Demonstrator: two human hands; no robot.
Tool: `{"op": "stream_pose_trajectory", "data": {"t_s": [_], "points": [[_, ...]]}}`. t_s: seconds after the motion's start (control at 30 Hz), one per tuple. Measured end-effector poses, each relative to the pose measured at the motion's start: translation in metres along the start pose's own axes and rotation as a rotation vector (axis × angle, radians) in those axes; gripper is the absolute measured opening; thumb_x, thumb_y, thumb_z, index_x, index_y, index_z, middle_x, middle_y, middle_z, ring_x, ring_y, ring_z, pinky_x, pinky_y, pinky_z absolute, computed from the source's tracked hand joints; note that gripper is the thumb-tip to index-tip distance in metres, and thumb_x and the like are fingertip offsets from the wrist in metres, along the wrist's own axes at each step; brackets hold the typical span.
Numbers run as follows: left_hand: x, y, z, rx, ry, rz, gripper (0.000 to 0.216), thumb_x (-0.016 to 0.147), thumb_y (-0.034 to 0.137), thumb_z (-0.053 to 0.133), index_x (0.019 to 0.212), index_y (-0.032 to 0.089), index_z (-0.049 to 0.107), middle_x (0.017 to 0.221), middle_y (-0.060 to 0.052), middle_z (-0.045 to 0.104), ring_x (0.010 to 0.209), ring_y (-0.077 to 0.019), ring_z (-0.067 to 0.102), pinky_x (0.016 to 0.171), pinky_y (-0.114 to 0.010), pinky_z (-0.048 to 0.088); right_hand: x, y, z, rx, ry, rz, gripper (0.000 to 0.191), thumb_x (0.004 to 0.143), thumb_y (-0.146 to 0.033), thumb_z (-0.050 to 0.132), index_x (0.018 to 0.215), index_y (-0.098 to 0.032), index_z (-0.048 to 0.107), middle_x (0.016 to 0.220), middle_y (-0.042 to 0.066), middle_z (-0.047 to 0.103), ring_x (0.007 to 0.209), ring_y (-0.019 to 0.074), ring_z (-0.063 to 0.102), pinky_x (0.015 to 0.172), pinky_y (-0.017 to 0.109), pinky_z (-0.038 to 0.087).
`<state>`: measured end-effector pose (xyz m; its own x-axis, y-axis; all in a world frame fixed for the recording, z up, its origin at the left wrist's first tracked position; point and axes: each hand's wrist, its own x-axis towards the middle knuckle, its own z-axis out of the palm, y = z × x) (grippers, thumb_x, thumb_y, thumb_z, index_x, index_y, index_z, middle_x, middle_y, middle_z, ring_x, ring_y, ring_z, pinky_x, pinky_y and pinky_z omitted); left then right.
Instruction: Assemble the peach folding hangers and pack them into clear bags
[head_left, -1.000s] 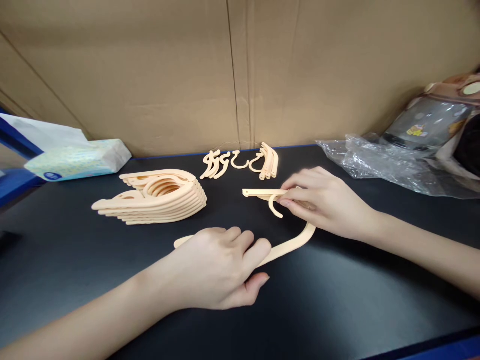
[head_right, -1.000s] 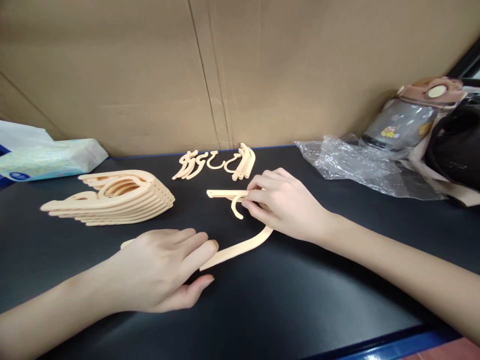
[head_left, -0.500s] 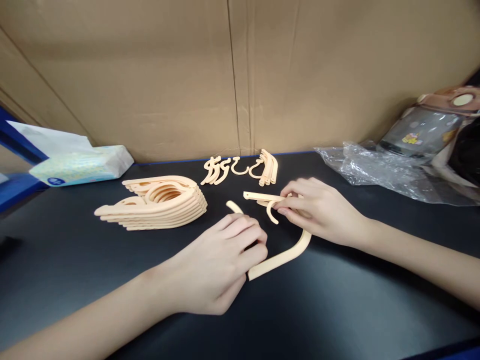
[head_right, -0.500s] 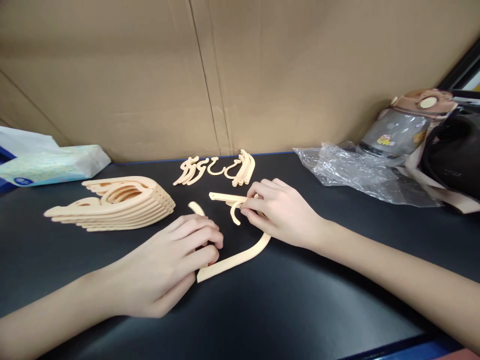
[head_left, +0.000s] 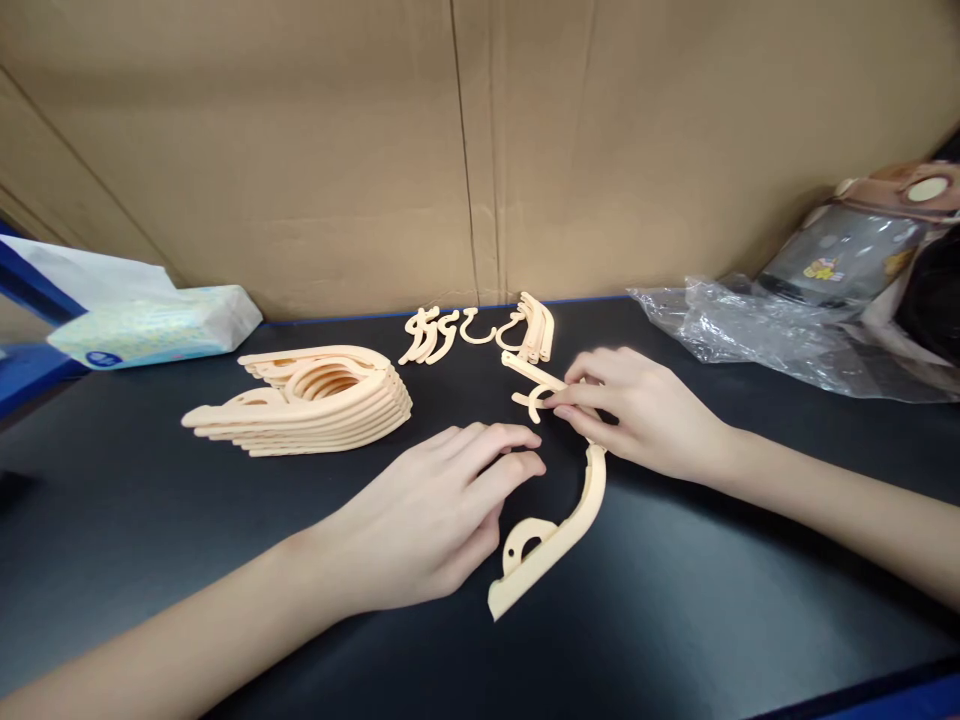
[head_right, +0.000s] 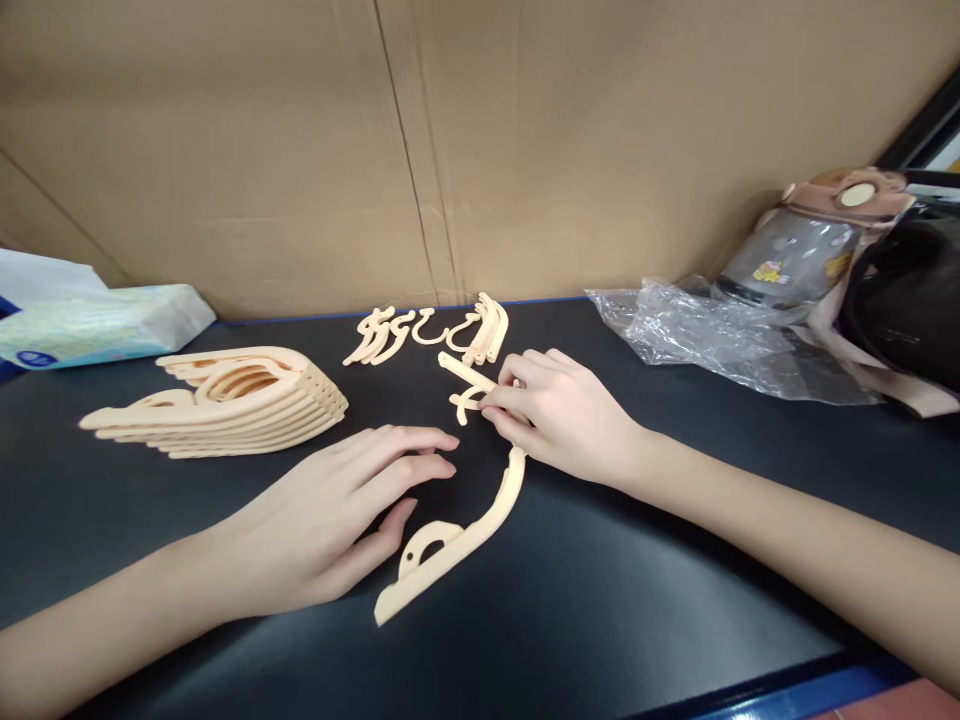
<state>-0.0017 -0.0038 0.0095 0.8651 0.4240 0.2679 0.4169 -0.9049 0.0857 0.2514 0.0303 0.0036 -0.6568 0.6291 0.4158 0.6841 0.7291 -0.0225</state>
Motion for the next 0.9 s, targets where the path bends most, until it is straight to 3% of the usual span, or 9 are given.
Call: {"op": "stream_pose_trajectory", "data": {"t_s": [0.07,0.13,0.23,0.3,0.53,0.73,0.9], "points": [[0.0004,-0.0002,0.0001,-0.013,0.004,-0.003,0.029,0.092,0.01,0.038,0.117,0.016,0.05,0.125,-0.009,0.056,0.106,-0.0202,0.055,0.086,-0.033,0.043,-0.0002,0.0003,-0.0002,0.0,-0.005,0.001,0.024,0.095,-0.025,0.05,0.097,-0.02,0.073,0.09,0.006,0.065,0.078,0.0175,0.057,0.074,0.033,0.04],[0.0008,0.0001,0.0003,-0.052,0.014,0.006,0.022,0.095,0.024,0.041,0.114,0.016,0.051,0.115,-0.009,0.06,0.096,-0.0204,0.057,0.079,-0.033,0.043,-0.0001,0.0001,-0.0004,-0.001,-0.012,0.005,0.024,0.095,-0.024,0.049,0.098,-0.02,0.072,0.09,0.006,0.065,0.079,0.0177,0.057,0.074,0.033,0.04],[0.0012,0.0013,0.0005,-0.088,0.017,0.048,0.047,0.087,0.056,0.054,0.11,0.015,0.054,0.104,-0.009,0.063,0.087,-0.0219,0.057,0.071,-0.034,0.042,0.0004,-0.001,-0.0004,-0.01,-0.007,0.013,0.023,0.095,-0.025,0.05,0.099,-0.021,0.072,0.091,0.006,0.065,0.078,0.0178,0.056,0.074,0.033,0.041],[0.0013,0.0018,0.0007,-0.091,0.01,0.061,0.053,0.082,0.062,0.059,0.104,0.014,0.056,0.099,-0.009,0.063,0.084,-0.0222,0.057,0.068,-0.034,0.041,0.0006,-0.0018,-0.0001,-0.01,0.007,0.017,0.024,0.095,-0.025,0.049,0.102,-0.022,0.072,0.093,0.006,0.065,0.079,0.0179,0.056,0.075,0.033,0.042],[0.0029,0.0003,0.0023,-0.057,0.021,-0.013,0.017,0.085,0.028,0.055,0.095,0.015,0.061,0.088,-0.004,0.061,0.076,-0.0186,0.052,0.065,-0.033,0.039,-0.0002,-0.0011,-0.0009,0.0,0.025,-0.029,0.024,0.095,-0.023,0.047,0.108,-0.021,0.068,0.097,0.007,0.064,0.081,0.0177,0.057,0.075,0.032,0.043],[0.0031,-0.0045,0.0048,0.092,0.072,-0.172,0.026,0.093,0.022,0.048,0.115,0.016,0.061,0.098,-0.006,0.062,0.085,-0.0201,0.053,0.072,-0.034,0.043,-0.0001,-0.0009,-0.0049,-0.006,0.002,-0.142,0.026,0.097,-0.023,0.044,0.108,-0.02,0.067,0.096,0.006,0.062,0.074,0.0152,0.054,0.075,0.031,0.041],[0.0019,-0.0072,0.0074,0.197,0.127,-0.168,0.029,0.095,0.024,0.049,0.122,0.016,0.059,0.105,-0.007,0.062,0.092,-0.0217,0.054,0.076,-0.035,0.044,0.0005,-0.0031,-0.0051,0.0,-0.028,-0.185,0.027,0.097,-0.025,0.043,0.109,-0.021,0.066,0.094,0.006,0.062,0.073,0.0151,0.052,0.073,0.031,0.04]]}}
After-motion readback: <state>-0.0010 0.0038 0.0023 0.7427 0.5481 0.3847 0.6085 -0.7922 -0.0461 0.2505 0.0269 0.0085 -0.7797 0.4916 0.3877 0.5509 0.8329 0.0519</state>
